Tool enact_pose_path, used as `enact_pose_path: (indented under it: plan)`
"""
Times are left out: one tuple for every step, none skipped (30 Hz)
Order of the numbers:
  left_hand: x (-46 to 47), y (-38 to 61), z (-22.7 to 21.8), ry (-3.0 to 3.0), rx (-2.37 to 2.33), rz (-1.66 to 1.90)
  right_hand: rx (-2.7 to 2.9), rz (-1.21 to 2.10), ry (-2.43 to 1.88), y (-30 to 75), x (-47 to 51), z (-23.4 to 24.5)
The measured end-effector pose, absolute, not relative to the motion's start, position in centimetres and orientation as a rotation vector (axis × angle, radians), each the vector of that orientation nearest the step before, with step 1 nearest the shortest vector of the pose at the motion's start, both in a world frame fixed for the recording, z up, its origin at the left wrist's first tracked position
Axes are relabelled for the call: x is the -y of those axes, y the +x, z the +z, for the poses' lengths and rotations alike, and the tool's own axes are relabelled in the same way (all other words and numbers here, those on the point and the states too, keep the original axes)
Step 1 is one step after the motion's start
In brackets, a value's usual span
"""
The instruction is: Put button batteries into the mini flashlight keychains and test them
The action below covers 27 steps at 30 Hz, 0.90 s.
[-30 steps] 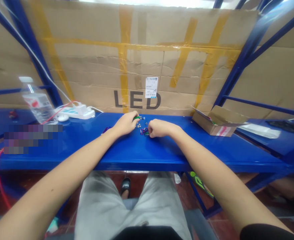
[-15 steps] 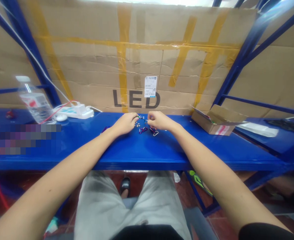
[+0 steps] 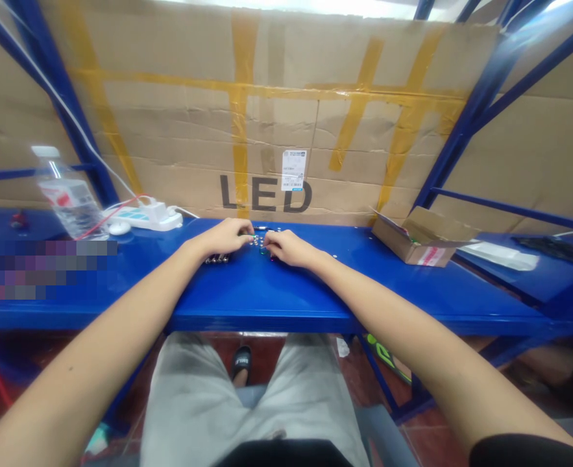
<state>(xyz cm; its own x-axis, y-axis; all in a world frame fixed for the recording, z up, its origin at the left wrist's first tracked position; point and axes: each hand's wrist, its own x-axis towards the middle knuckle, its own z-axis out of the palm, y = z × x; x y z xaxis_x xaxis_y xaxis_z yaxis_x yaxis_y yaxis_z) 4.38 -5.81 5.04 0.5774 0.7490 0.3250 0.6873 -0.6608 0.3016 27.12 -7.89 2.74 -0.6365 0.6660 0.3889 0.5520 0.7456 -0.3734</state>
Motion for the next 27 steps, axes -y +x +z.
enact_pose_path:
  plan:
    - [5.9, 4.3, 5.1, 2.653, -1.22, 0.644, 2.461, 0.249, -0.908, 27.0, 7.8, 2.6]
    - [5.9, 4.3, 5.1, 2.649, -1.218, 0.633, 2.477, 0.209, -0.904, 26.9, 7.7, 2.5]
    - [6.0, 4.4, 5.1, 2.647, -1.212, 0.615, 2.483, 0.184, -0.906, 26.9, 7.7, 2.4]
    - [6.1, 4.6, 5.0, 2.645, -1.203, 0.593, 2.481, 0.167, -0.912, 26.9, 7.7, 2.4]
    - [6.1, 4.8, 5.0, 2.642, -1.196, 0.572, 2.477, 0.157, -0.917, 26.9, 7.7, 2.3]
    - [6.1, 4.9, 4.9, 2.638, -1.19, 0.549, 2.472, 0.151, -0.922, 26.9, 7.8, 2.2]
    - [6.2, 5.1, 4.8, 2.637, -1.182, 0.525, 2.47, 0.148, -0.924, 27.0, 7.9, 2.1]
    - [6.2, 5.2, 4.8, 2.639, -1.172, 0.504, 2.471, 0.144, -0.928, 27.0, 7.9, 2.0]
    - [6.1, 5.3, 4.7, 2.643, -1.163, 0.49, 2.474, 0.139, -0.932, 27.0, 7.9, 1.9]
    - [6.1, 5.4, 4.6, 2.649, -1.155, 0.485, 2.478, 0.131, -0.938, 27.0, 7.9, 1.8]
    - [6.1, 5.4, 4.5, 2.656, -1.149, 0.488, 2.484, 0.12, -0.948, 27.0, 7.9, 1.7]
    - [6.0, 5.4, 4.5, 2.661, -1.144, 0.501, 2.492, 0.109, -0.96, 27.0, 7.8, 1.7]
    - [6.0, 5.4, 4.4, 2.665, -1.139, 0.518, 2.502, 0.098, -0.971, 26.9, 7.7, 1.7]
    - [5.9, 5.4, 4.4, 2.668, -1.131, 0.535, 2.514, 0.087, -0.98, 26.9, 7.6, 1.7]
    - [5.9, 5.4, 4.3, 2.672, -1.12, 0.554, 2.526, 0.074, -0.989, 26.9, 7.5, 1.7]
    - [5.8, 5.4, 4.3, 2.678, -1.109, 0.57, 2.533, 0.057, -0.999, 26.8, 7.5, 1.7]
    - [5.8, 5.4, 4.3, 2.685, -1.099, 0.582, 2.537, 0.04, -1.01, 26.8, 7.4, 1.7]
    - [5.8, 5.5, 4.3, 2.692, -1.094, 0.586, 2.537, 0.024, -1.023, 26.7, 7.4, 1.7]
    - [5.8, 5.5, 4.3, 2.697, -1.097, 0.583, 2.534, 0.012, -1.041, 26.7, 7.5, 1.8]
    - [5.9, 5.6, 4.4, 2.698, -1.107, 0.571, 2.532, 0.005, -1.063, 26.6, 7.6, 1.8]
    - [5.9, 5.6, 4.5, 2.694, -1.126, 0.548, 2.531, 0.003, -1.086, 26.6, 7.7, 1.9]
    - [6.0, 5.6, 4.5, 2.687, -1.149, 0.517, 2.53, 0.005, -1.109, 26.6, 7.8, 1.9]
    - [6.0, 5.6, 4.6, 2.68, -1.172, 0.483, 2.526, 0.007, -1.13, 26.5, 8.0, 2.0]
    - [6.1, 5.5, 4.7, 2.675, -1.192, 0.454, 2.523, 0.011, -1.143, 26.5, 8.1, 2.0]
    - [6.1, 5.5, 4.7, 2.674, -1.207, 0.435, 2.516, 0.017, -1.144, 26.5, 8.2, 2.0]
    - [6.1, 5.4, 4.7, 2.677, -1.215, 0.425, 2.506, 0.026, -1.132, 26.5, 8.2, 2.0]
    - [6.1, 5.3, 4.7, 2.683, -1.217, 0.429, 2.488, 0.04, -1.111, 26.5, 8.1, 2.0]
